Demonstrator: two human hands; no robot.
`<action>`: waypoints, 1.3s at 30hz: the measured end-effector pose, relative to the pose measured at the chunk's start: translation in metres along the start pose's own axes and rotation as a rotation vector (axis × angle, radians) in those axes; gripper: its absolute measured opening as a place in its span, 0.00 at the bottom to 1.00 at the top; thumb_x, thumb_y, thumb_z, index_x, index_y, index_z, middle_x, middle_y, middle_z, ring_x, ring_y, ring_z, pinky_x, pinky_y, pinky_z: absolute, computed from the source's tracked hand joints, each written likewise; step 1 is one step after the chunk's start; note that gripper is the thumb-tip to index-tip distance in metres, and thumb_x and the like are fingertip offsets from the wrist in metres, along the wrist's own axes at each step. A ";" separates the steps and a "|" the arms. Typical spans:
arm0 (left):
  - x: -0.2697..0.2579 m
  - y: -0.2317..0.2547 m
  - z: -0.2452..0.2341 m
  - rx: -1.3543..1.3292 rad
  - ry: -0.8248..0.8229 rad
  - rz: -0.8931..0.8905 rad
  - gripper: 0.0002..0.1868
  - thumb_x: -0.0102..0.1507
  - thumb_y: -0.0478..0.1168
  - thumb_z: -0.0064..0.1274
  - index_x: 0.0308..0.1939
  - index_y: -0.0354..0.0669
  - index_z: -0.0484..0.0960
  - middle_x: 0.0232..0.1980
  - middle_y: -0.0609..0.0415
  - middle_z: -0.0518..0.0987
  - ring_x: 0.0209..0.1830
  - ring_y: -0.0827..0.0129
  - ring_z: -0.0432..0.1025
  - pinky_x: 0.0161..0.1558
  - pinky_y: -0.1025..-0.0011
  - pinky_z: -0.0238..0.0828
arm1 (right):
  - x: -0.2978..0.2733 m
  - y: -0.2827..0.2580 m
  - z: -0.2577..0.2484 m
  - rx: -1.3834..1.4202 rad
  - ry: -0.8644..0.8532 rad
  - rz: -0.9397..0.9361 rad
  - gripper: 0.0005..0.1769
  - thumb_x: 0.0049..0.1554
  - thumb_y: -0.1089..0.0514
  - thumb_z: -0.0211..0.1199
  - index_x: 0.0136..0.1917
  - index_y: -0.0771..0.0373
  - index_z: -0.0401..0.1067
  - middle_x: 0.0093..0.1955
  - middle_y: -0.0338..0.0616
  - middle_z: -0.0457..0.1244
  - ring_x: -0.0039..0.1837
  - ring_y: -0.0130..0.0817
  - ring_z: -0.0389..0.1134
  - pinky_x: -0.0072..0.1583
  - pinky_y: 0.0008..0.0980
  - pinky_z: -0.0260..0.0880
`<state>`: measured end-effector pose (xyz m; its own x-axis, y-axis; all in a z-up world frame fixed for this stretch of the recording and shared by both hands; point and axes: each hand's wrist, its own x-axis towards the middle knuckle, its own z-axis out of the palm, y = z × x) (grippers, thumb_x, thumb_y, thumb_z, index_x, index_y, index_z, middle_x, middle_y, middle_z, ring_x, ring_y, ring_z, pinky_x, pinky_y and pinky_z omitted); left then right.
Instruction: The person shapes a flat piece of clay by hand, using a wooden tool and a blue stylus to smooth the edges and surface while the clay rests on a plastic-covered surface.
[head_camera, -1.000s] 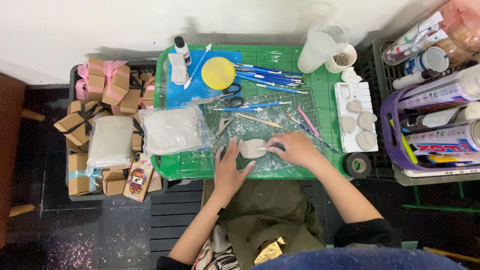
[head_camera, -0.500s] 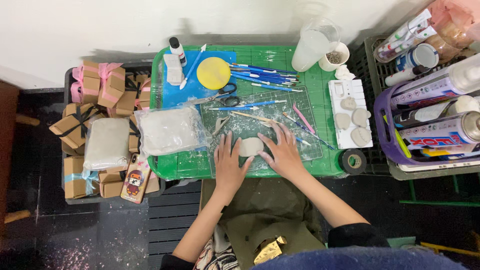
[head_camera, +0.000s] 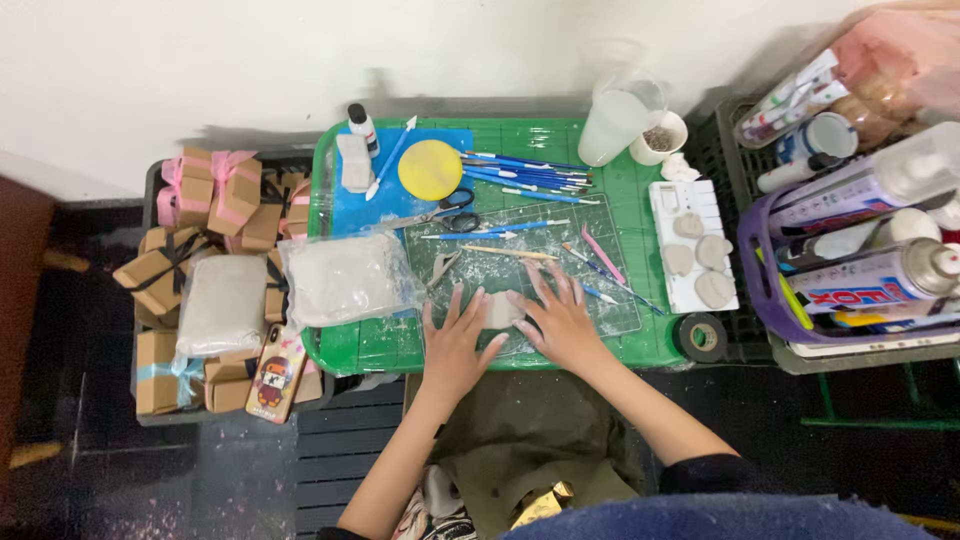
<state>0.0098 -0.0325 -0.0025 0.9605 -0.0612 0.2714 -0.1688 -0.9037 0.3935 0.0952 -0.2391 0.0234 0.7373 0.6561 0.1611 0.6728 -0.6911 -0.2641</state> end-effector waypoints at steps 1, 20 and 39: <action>0.002 -0.004 0.001 -0.003 0.010 0.013 0.37 0.65 0.59 0.55 0.73 0.46 0.68 0.77 0.55 0.65 0.80 0.54 0.53 0.74 0.35 0.39 | 0.005 0.005 -0.001 0.043 -0.018 -0.014 0.23 0.60 0.42 0.62 0.66 0.47 0.74 0.84 0.49 0.43 0.83 0.62 0.40 0.74 0.67 0.42; -0.001 0.005 -0.009 0.024 0.075 -0.008 0.42 0.67 0.62 0.48 0.74 0.34 0.64 0.78 0.41 0.61 0.80 0.49 0.50 0.73 0.44 0.46 | 0.041 0.010 0.019 0.221 0.203 0.156 0.12 0.49 0.46 0.74 0.39 0.54 0.78 0.84 0.44 0.47 0.82 0.64 0.40 0.76 0.66 0.40; -0.003 0.005 -0.012 0.078 0.141 -0.067 0.27 0.64 0.57 0.54 0.63 0.49 0.79 0.74 0.44 0.66 0.78 0.43 0.50 0.67 0.36 0.47 | 0.005 0.009 -0.002 -0.011 0.036 -0.007 0.28 0.58 0.45 0.60 0.70 0.52 0.71 0.82 0.46 0.47 0.81 0.53 0.42 0.73 0.62 0.42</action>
<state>0.0031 -0.0318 0.0095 0.9275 0.0552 0.3698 -0.0827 -0.9342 0.3469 0.1052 -0.2421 0.0236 0.7340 0.6499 0.1973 0.6786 -0.6897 -0.2525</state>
